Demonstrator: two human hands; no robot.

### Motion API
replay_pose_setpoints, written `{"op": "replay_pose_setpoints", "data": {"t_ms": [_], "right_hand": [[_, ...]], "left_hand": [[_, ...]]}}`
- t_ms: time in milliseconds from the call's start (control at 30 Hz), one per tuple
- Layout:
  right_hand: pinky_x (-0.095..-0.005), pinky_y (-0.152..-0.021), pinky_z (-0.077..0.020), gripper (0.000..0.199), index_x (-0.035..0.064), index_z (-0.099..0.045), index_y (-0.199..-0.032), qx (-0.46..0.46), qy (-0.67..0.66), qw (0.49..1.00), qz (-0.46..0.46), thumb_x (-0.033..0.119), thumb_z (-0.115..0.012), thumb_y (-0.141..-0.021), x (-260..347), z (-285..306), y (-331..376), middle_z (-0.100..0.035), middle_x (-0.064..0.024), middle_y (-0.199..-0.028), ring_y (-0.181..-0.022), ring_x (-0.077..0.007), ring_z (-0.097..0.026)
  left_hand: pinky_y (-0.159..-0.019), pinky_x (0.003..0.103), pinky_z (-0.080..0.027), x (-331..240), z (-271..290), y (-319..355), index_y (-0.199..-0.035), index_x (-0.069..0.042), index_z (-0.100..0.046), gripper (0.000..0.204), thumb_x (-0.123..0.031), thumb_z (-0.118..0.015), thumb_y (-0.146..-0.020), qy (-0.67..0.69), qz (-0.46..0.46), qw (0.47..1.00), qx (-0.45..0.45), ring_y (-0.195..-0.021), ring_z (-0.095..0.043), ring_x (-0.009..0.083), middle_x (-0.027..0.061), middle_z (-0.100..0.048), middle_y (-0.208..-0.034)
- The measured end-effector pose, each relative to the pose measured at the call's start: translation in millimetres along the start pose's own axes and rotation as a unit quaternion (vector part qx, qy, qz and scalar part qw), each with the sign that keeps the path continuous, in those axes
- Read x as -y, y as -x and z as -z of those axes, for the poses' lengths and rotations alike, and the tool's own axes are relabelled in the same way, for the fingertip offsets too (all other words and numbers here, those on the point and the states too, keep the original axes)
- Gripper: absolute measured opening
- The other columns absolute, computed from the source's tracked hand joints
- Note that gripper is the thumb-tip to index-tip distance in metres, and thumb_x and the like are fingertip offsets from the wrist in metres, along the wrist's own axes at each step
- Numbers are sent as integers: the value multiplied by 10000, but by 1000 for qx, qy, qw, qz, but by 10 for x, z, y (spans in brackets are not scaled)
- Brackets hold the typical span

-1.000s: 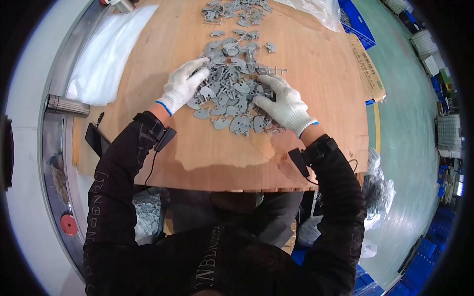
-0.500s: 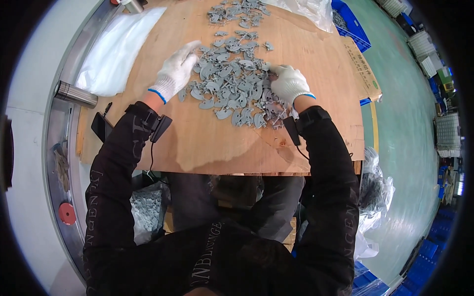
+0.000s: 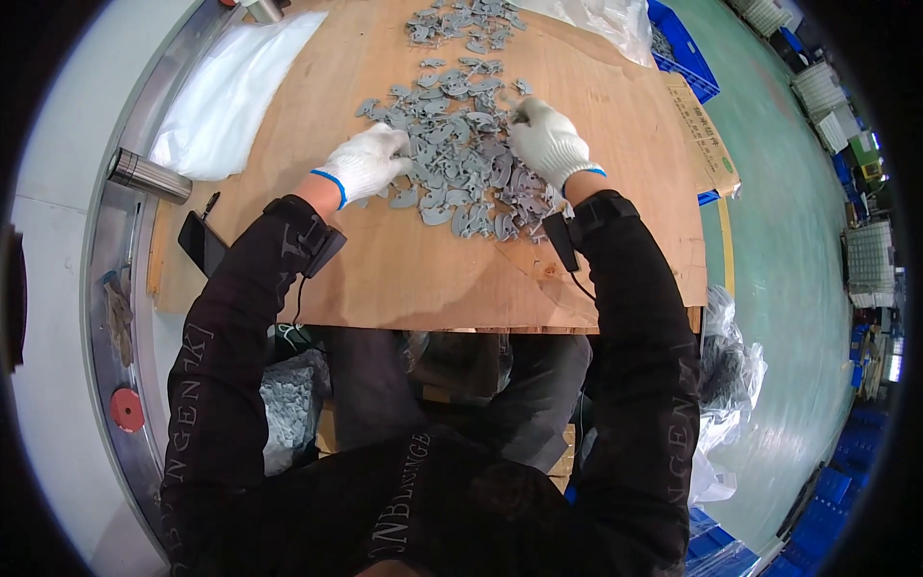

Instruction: Sorting small grey plastic parts on a workbench and placing them into a black bin.

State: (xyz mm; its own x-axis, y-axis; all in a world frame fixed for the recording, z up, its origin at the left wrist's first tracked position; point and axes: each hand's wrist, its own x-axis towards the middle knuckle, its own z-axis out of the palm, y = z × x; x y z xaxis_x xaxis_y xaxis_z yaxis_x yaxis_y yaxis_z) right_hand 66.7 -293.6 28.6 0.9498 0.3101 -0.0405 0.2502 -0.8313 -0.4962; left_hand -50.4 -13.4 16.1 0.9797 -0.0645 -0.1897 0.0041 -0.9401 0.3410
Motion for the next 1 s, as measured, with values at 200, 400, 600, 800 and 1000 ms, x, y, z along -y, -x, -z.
{"op": "replay_pose_setpoints", "data": {"t_ms": [200, 400, 600, 800, 1000], "right_hand": [[-353, -662, -502, 229, 46, -677, -1134, 224, -481, 846, -45, 208, -619, -983, -165, -179, -170, -623, -39, -777, -687, -165, -579], [-329, -576, -438, 212, 53, -655, -1027, 268, -592, 757, -68, 261, -621, -1053, 199, -122, 207, -531, 4, -729, -620, -148, -491], [-312, -558, -424, 259, 74, -642, -936, 263, -577, 768, -91, 293, -624, -1074, 521, -238, 431, -512, 10, -711, -580, -152, -474], [-324, -566, -441, 288, 50, -639, -916, 305, -582, 745, -118, 298, -620, -1061, 576, -335, 435, -546, -9, -702, -601, -148, -515], [-311, -613, -508, 350, 1, -730, -1205, 272, -314, 909, 14, 282, -581, -1059, 677, -385, 421, -688, -42, -822, -672, -141, -617]], "left_hand": [[-952, 470, -563, 165, -2, -9, -1226, -73, -680, 324, -318, -594, -1031, 81, 10, 996, -37, -1052, -714, 389, 171, -726, -1132], [-819, 352, -576, 114, 54, 16, -1268, -58, -691, 335, -327, -594, -1094, 566, 94, 812, -101, -918, -714, 204, 55, -758, -1060], [-706, 264, -518, -225, -120, 127, -1300, -52, -701, 373, -340, -648, -1069, 758, 63, 649, -34, -809, -607, 88, 8, -707, -986], [-656, 244, -454, -246, -91, 252, -1181, -88, -759, 322, -348, -728, -993, 638, 60, 766, 59, -742, -560, 80, -27, -648, -875], [-641, 259, -431, -180, -43, 276, -1076, -102, -760, 276, -358, -749, -974, 606, 139, 783, -11, -718, -538, 81, -38, -605, -829]]}}
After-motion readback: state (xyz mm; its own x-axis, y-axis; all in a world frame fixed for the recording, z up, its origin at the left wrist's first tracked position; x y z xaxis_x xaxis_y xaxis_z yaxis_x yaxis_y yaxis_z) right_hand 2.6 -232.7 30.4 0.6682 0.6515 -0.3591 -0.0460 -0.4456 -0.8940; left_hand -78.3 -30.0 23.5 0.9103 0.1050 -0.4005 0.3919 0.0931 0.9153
